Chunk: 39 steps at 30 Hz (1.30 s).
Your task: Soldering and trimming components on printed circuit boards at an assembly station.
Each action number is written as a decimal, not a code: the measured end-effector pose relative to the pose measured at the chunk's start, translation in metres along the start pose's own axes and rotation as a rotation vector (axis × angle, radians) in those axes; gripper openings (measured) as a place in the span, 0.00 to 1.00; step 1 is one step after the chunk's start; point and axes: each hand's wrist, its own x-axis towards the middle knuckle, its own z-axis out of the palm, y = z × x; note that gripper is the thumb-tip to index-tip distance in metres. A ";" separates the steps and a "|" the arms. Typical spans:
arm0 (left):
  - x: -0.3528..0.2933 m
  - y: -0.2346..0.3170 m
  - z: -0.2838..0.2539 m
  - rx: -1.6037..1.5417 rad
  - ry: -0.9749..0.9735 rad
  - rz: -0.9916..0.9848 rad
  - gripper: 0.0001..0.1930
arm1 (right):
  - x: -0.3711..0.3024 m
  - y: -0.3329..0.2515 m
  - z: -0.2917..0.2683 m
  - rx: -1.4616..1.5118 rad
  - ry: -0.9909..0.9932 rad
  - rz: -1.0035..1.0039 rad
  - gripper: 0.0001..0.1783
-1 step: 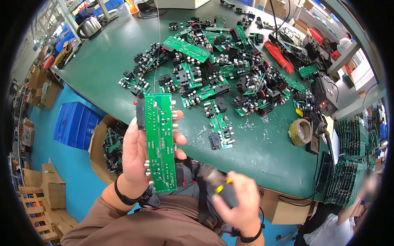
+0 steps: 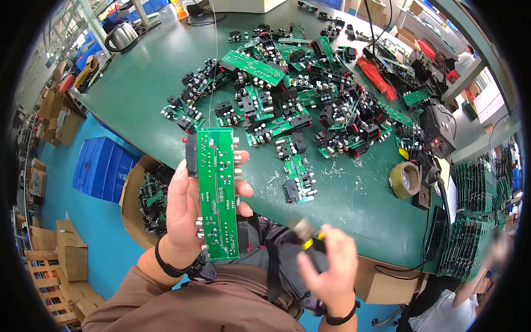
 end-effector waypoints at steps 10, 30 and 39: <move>0.003 0.000 0.005 0.014 -0.038 -0.005 0.31 | 0.015 0.073 0.002 -0.414 0.083 0.172 0.33; 0.009 -0.031 0.017 -0.039 0.069 -0.143 0.22 | 0.005 -0.026 0.015 0.645 -0.152 -0.030 0.52; 0.007 -0.052 0.019 0.146 0.113 -0.119 0.25 | 0.008 -0.023 0.030 0.657 -0.108 0.083 0.47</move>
